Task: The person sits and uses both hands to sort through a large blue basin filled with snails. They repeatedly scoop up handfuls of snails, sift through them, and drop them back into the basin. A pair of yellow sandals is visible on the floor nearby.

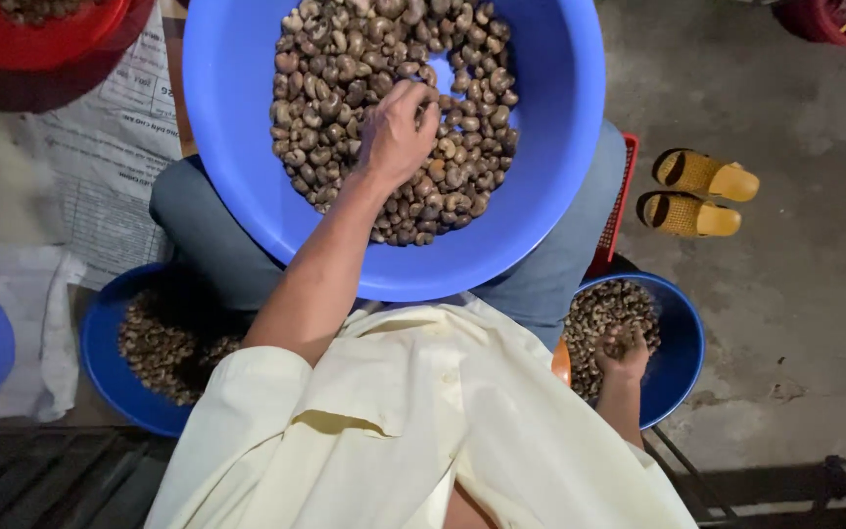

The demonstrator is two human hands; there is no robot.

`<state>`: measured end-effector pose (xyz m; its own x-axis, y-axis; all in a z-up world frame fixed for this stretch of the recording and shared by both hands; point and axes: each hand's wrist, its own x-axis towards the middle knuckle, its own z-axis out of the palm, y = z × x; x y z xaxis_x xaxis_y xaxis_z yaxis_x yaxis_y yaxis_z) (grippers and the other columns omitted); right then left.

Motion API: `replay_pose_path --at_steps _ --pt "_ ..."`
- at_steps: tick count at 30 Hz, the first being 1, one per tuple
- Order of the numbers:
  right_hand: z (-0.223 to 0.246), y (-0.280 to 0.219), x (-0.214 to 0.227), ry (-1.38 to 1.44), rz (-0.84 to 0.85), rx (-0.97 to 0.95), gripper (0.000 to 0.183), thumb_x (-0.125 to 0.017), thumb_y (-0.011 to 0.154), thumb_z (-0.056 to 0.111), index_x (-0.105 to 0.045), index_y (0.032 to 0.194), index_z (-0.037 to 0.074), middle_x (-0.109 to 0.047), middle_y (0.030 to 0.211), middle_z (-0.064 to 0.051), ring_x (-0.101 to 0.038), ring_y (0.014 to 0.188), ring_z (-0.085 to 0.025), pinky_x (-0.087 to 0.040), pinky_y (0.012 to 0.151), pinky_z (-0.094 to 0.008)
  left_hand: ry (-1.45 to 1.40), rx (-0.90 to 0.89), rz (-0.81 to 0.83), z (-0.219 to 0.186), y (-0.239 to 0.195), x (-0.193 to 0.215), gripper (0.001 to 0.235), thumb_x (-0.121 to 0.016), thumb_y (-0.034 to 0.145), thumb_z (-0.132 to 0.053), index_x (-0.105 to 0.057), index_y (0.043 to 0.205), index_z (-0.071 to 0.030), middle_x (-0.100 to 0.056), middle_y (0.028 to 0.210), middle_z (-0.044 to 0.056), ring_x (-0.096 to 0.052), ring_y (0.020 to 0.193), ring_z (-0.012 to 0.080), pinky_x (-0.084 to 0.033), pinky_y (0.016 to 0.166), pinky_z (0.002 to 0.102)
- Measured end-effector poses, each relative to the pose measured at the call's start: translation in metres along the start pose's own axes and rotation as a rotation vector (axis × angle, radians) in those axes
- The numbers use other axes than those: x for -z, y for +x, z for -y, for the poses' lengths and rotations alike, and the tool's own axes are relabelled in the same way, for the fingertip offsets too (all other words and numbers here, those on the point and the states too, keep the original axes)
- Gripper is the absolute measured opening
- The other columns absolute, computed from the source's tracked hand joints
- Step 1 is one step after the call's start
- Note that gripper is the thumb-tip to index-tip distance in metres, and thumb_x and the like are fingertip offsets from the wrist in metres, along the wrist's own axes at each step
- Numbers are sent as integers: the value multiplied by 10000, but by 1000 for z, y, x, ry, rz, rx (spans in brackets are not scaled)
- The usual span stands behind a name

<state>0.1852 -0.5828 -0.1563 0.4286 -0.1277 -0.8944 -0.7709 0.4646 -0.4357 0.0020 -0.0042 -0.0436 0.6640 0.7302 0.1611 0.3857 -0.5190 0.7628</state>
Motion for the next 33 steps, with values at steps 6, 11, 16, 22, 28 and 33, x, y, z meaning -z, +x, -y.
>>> replay_pose_path --at_steps 6,11,16,22,28,33 --pt "17 31 35 65 -222 108 131 -607 1014 226 -583 959 109 -610 873 -18 -625 817 -166 -656 862 -432 110 26 156 15 -9 -25 179 -656 932 -57 -692 1108 -54 -687 982 94 -661 802 212 -593 712 390" --pt "24 41 23 -477 -278 214 438 -620 1019 308 -470 1364 86 -440 1283 -159 -561 1098 -304 -616 974 -549 226 -153 293 6 -19 -42 203 -687 935 -84 -717 1135 -73 -668 1023 94 -612 895 237 -544 851 429" --pt "22 37 -28 -1233 -182 839 509 -732 962 326 -581 1229 -81 -650 1154 -221 -625 1022 -312 -497 909 -397 298 -119 479 -1 -20 -41 280 -611 901 17 -741 1141 -42 -633 1005 98 -550 887 257 -509 887 450" --pt "-16 -147 -219 -1245 390 1321 492 -576 1096 248 -460 1400 -120 -546 1353 -315 -578 1180 -393 -467 988 -461 173 6 425 10 -8 -22 416 -539 819 209 -732 1118 -8 -740 1068 192 -713 913 321 -622 883 439" --pt "-67 -268 -337 -932 854 1546 229 -518 1106 -55 -563 1330 -31 -643 1243 -172 -596 1017 -230 -531 905 -345 75 -9 466 13 -10 -17 115 -673 929 -10 -716 1011 -77 -663 976 86 -662 802 220 -617 808 398" --pt "-109 -304 -391 -1528 1087 1581 267 -670 1057 44 -634 1315 -14 -738 1094 -207 -709 844 -275 -602 703 -353 257 21 697 5 -11 -31 478 -499 845 171 -705 1217 -46 -572 1386 247 -684 823 323 -601 878 456"
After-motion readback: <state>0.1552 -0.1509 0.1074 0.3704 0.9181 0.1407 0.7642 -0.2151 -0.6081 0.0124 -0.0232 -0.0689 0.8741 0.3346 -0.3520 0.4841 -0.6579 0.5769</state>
